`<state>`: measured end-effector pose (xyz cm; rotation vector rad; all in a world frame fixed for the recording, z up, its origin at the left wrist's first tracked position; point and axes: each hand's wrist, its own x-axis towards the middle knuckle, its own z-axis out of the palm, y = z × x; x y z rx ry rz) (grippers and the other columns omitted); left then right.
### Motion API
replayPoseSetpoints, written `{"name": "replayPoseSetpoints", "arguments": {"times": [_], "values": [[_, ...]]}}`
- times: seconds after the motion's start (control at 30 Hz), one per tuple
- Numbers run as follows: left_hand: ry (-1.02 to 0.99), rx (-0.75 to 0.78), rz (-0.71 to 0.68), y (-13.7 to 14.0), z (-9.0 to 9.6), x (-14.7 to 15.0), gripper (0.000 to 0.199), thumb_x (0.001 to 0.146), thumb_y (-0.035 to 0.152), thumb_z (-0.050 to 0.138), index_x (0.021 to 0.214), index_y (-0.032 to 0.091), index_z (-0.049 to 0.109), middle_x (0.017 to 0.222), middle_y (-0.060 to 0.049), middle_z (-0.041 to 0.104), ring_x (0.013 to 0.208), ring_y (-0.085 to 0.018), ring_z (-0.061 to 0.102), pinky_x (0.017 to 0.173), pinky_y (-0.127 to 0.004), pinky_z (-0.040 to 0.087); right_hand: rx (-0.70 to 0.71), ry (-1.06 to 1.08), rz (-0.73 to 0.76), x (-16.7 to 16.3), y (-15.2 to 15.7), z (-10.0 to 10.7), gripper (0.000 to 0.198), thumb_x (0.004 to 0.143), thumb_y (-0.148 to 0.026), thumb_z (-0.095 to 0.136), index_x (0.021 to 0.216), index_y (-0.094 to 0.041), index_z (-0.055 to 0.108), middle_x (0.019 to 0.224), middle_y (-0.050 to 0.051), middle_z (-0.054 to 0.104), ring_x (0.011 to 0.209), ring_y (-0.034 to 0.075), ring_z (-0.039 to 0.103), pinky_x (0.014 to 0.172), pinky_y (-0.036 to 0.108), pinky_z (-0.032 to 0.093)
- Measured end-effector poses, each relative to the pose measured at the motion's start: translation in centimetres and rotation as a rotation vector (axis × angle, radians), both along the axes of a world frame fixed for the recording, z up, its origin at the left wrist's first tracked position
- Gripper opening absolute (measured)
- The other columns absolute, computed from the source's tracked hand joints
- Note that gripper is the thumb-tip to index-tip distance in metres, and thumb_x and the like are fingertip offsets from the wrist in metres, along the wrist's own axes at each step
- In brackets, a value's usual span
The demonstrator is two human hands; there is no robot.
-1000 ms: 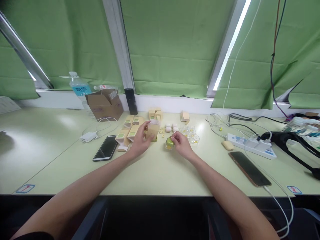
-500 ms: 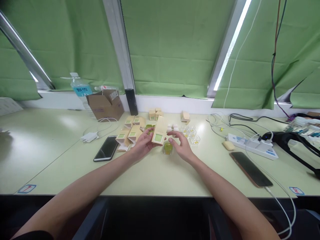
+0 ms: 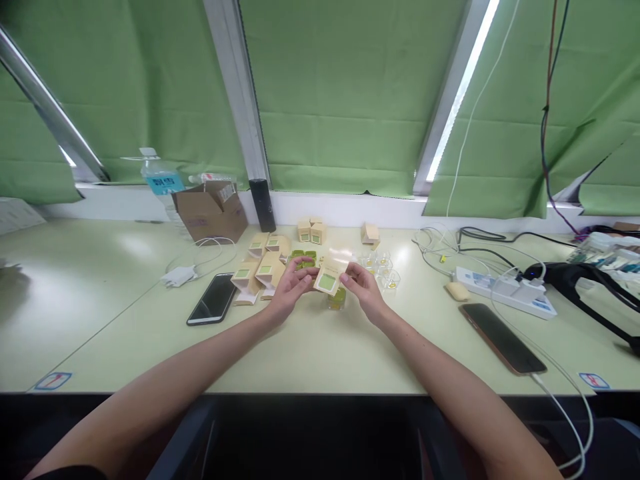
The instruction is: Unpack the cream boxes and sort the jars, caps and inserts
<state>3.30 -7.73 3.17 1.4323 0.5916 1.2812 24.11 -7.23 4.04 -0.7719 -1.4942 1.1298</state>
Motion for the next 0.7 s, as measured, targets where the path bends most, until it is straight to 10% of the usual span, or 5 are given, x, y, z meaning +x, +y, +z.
{"name": "replayPoseSetpoints", "arguments": {"times": [0.23,0.7], "values": [[0.221,0.257,0.118,-0.2,-0.5,-0.3,0.059,0.094,0.045,0.064,0.140,0.026,0.031,0.130,-0.012,0.064,0.125,-0.026,0.057,0.109,-0.048,0.039,-0.033,0.020,-0.036,-0.4,-0.2,0.2,0.042,0.081,-0.065,0.074,0.099,-0.028,0.073,0.102,0.005,0.076,0.094,0.025,0.068,0.092,0.041,0.055],[0.263,0.286,0.144,-0.1,-1.2,0.4,0.059,0.094,0.032,0.060,0.143,0.026,0.026,0.134,-0.014,0.055,0.125,-0.026,0.054,0.104,-0.044,0.042,-0.061,0.038,-0.015,-1.0,-0.2,-0.2,0.052,0.074,-0.068,0.079,0.105,-0.028,0.068,0.094,0.004,0.078,0.090,0.025,0.072,0.085,0.041,0.060]]}}
